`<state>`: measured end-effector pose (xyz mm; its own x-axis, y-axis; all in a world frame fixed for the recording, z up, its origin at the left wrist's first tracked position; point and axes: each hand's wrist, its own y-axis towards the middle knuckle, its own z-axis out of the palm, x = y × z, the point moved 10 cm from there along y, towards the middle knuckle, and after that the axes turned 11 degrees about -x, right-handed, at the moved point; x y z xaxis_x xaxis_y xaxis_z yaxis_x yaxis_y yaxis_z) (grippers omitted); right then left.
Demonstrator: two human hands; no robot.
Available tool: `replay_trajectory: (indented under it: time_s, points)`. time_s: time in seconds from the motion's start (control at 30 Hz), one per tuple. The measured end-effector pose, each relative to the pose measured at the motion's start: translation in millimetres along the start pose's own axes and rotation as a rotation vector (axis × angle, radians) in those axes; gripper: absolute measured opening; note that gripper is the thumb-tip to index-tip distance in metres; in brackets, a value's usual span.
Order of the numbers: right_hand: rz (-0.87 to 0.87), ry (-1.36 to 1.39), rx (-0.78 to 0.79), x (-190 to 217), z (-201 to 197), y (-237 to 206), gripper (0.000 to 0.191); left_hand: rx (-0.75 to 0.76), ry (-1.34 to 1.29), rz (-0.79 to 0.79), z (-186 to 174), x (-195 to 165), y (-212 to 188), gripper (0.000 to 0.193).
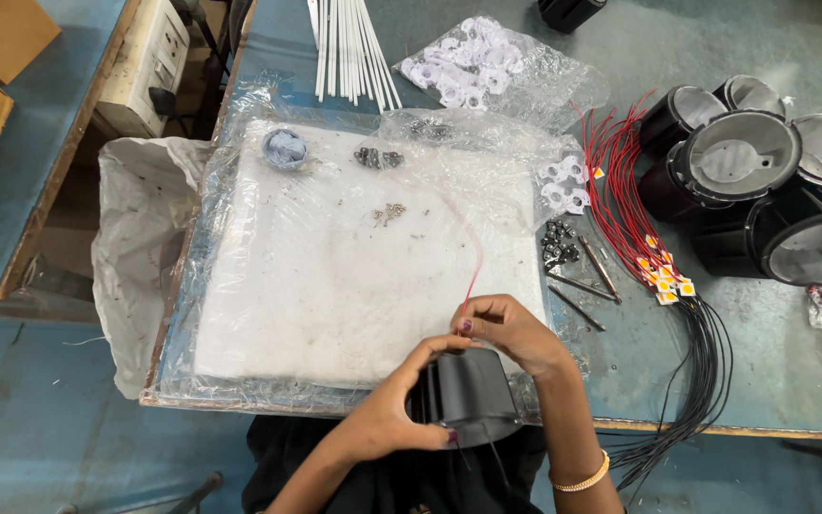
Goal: The person assembles LED light fixtures by inserting wires into a black housing, securing them with a green glue gun, and inserting a white plastic rod. The person repeats this process for multiple units on a workbench.
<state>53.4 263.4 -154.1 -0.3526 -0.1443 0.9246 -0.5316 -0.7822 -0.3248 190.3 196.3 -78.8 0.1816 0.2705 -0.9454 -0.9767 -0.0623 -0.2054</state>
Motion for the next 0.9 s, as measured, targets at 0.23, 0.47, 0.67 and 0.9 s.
replay_trajectory:
  time_s: [0.23,0.47,0.67,0.9]
  points:
    - [-0.379,-0.028,-0.752,38.8,-119.1,-30.1,0.014,-0.108,-0.152,-0.011,-24.2,13.4,-0.9,0.088]
    - [-0.607,0.413,-0.816,45.1,-135.8,-73.8,0.018,-0.187,-0.199,0.037,-26.3,22.1,-9.5,0.083]
    - [-0.247,0.476,-0.472,10.0,-27.1,-57.0,0.060,-0.250,-0.120,0.122,-27.9,12.5,-18.9,0.071]
    - [-0.078,-0.272,-0.314,21.8,25.8,-78.4,0.041,-0.377,-0.208,0.164,-45.5,14.8,-28.1,0.063]
